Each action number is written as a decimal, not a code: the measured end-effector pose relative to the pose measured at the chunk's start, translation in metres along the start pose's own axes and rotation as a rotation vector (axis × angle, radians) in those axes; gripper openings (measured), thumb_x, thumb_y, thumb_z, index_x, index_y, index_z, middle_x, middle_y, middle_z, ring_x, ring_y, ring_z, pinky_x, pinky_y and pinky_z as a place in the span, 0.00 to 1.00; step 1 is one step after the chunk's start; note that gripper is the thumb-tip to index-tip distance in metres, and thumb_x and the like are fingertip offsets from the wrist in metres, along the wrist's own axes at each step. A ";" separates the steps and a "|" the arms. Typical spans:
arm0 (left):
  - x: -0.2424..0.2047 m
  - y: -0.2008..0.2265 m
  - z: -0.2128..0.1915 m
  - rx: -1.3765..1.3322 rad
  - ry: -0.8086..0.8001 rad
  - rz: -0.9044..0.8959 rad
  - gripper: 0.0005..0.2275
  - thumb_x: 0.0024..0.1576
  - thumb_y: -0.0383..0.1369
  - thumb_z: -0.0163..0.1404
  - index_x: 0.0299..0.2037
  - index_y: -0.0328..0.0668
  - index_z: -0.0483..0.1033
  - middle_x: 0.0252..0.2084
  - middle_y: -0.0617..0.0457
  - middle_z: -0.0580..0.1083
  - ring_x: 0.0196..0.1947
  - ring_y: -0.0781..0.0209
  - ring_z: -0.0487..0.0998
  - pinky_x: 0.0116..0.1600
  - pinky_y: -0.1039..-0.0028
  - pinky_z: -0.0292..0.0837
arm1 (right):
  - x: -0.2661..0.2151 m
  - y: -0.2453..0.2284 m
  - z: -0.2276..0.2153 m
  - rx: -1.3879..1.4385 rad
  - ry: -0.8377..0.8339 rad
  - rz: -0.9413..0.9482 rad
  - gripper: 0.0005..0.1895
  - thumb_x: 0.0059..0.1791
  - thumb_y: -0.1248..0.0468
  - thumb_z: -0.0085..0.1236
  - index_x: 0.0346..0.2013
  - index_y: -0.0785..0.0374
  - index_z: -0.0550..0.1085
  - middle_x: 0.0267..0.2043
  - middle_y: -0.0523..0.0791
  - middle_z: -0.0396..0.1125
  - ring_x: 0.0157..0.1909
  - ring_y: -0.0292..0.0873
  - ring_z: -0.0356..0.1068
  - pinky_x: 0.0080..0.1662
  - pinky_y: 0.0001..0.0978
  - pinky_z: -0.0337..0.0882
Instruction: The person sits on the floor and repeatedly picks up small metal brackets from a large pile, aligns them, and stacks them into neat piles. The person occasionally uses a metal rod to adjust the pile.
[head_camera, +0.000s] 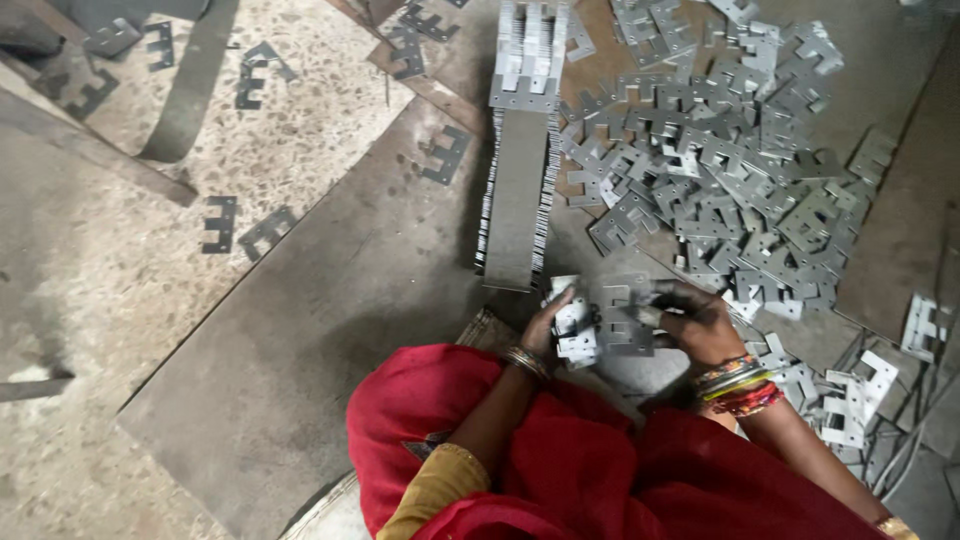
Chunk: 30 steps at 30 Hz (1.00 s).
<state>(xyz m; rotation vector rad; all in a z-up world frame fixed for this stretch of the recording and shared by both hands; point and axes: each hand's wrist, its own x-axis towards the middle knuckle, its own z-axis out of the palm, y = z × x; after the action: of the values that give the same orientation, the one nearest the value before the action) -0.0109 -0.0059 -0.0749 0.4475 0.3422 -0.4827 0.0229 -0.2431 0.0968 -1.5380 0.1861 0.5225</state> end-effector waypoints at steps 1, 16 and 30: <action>-0.012 0.007 0.017 -0.050 -0.003 0.038 0.25 0.64 0.55 0.53 0.54 0.36 0.75 0.36 0.51 0.78 0.32 0.58 0.79 0.37 0.65 0.78 | -0.001 -0.004 0.008 0.005 -0.023 -0.032 0.25 0.45 0.74 0.60 0.57 0.64 0.73 0.48 0.46 0.74 0.45 0.41 0.75 0.41 0.36 0.80; -0.033 0.032 0.068 -0.009 0.013 -0.045 0.29 0.61 0.58 0.42 0.65 0.47 0.65 0.41 0.45 0.77 0.39 0.49 0.83 0.44 0.58 0.82 | 0.037 0.051 -0.031 -1.428 0.061 -0.175 0.36 0.35 0.57 0.71 0.55 0.62 0.69 0.51 0.56 0.70 0.53 0.61 0.71 0.53 0.50 0.73; -0.030 0.035 0.073 0.069 0.000 -0.116 0.30 0.61 0.60 0.38 0.57 0.42 0.73 0.40 0.43 0.79 0.36 0.53 0.82 0.40 0.64 0.81 | 0.015 0.001 -0.053 -1.377 0.169 -0.755 0.22 0.44 0.58 0.65 0.51 0.58 0.73 0.52 0.50 0.69 0.50 0.53 0.72 0.48 0.45 0.76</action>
<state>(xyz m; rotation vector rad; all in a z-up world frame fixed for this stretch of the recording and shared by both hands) -0.0028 -0.0021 0.0109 0.4965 0.3538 -0.6088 0.0466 -0.2914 0.0864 -2.7680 -0.7753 -0.1998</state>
